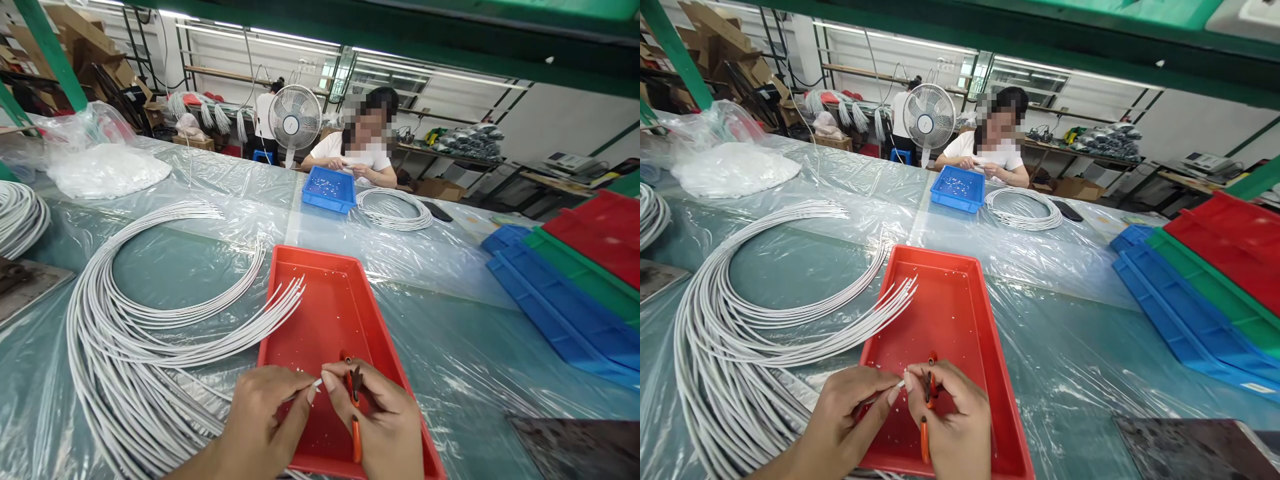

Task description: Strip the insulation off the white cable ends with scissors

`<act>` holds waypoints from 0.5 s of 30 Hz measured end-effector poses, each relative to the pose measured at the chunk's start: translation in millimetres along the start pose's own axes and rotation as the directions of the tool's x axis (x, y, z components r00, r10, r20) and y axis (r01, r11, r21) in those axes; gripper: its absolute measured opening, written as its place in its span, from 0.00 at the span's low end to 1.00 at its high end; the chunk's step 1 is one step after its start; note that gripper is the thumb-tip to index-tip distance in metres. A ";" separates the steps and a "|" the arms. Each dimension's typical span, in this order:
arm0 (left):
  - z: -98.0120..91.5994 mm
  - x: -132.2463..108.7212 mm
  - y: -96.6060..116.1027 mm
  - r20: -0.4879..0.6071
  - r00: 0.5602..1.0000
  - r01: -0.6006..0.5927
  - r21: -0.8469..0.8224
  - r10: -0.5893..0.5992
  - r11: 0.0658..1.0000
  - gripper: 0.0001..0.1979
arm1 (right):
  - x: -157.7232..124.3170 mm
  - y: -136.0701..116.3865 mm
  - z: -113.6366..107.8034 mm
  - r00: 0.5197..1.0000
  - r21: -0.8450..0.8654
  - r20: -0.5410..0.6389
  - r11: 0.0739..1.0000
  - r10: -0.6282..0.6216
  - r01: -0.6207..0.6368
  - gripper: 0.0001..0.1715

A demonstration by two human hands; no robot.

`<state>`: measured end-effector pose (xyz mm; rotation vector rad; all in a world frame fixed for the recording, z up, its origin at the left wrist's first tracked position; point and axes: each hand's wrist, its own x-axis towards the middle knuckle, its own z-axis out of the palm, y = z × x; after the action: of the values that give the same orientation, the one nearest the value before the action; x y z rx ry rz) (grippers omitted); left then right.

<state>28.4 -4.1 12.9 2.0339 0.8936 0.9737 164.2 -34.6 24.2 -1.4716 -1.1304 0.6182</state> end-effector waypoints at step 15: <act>37.7 -12.9 11.4 0.236 0.789 0.451 -0.849 -0.568 0.275 0.20 | 0.6 -3.0 -8.8 0.999 -0.066 -0.053 0.998 -0.006 0.002 0.10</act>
<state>56.7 -31.3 -0.2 0.6801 0.7656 0.8818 171.1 -38.2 29.3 -1.5332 -1.1213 0.5397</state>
